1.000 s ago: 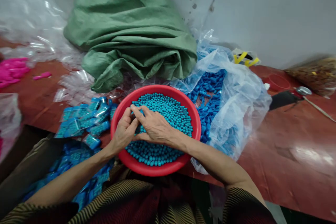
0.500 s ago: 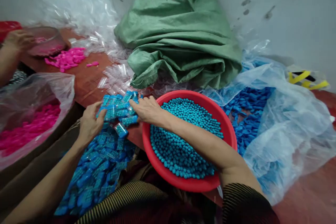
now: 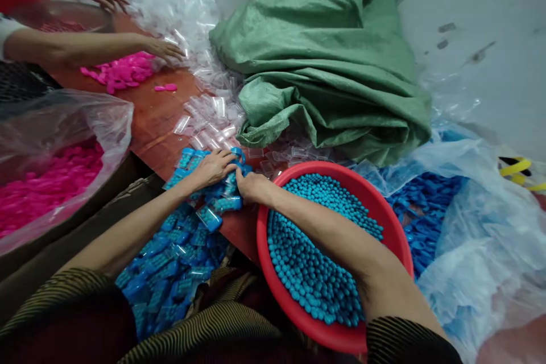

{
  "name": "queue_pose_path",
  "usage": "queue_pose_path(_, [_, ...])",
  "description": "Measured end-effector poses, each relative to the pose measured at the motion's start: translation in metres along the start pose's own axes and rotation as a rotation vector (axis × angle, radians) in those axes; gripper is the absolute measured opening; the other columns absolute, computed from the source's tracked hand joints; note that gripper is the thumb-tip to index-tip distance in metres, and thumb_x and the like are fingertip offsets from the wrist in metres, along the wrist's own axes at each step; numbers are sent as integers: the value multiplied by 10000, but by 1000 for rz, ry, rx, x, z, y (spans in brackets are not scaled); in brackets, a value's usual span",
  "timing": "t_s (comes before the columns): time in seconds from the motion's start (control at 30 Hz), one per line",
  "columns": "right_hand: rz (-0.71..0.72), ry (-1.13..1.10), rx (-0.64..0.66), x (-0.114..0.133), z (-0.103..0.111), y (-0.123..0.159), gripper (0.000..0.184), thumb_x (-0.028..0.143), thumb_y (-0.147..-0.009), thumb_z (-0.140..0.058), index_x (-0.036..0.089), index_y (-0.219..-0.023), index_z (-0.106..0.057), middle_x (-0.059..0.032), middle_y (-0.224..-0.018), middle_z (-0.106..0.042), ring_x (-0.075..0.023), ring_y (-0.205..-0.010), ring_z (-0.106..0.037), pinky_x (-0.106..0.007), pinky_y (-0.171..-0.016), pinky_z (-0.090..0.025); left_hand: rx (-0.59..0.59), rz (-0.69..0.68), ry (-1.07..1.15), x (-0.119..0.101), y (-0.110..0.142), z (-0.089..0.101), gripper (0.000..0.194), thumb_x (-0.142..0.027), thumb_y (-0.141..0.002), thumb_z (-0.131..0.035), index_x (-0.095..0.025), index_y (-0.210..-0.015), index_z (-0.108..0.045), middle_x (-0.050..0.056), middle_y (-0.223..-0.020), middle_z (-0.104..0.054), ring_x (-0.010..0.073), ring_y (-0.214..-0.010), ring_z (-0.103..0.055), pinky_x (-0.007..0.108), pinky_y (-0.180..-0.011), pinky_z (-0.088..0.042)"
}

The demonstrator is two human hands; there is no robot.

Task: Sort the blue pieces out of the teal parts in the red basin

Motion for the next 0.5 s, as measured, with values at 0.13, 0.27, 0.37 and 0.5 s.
queue_pose_path(0.13, [21,-16,52,-3,14,1,662,258,-816,-511,123,-1420,-278,-224,-1136,-632,-306,-992,-649,-369,-734,-514,-54,73,9,3,20,-2,401,-412,-925,-349,-211,-1190,-573,115,-1288,-525,283,-1201,-399,438,-964,-355])
queue_pose_path(0.27, [-148,-135,-47,-22,36,-12,373,259,-881,-383,184,-1211,-540,-146,-1135,-660,-265,-1027,-637,-345,-789,-496,-136,186,-2,-3,29,7,409,-412,-930,-340,-194,-1176,-583,123,-1264,-546,300,-1234,-377,448,-974,-328])
queue_pose_path(0.37, [-228,-230,-91,-27,44,-32,373,371,-884,-400,158,-1088,-627,-144,-1143,-656,-270,-1058,-618,-334,-815,-486,-166,295,-62,-14,35,16,481,-518,-888,-384,-142,-1064,-627,174,-1141,-585,360,-1179,-412,493,-933,-324])
queue_pose_path(0.5, [-246,-306,-53,-22,42,-56,391,401,-857,-460,119,-1049,-652,-160,-1093,-666,-272,-1008,-630,-332,-807,-485,-111,362,-80,-28,43,19,530,-562,-864,-389,-105,-925,-650,205,-1037,-586,379,-1033,-489,496,-844,-352])
Point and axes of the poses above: each hand's wrist, its own y-axis away from the middle knuckle, its own z-axis out of the back of the hand, x = y × z, the point moved 3 cm from there along -y, towards the middle knuckle
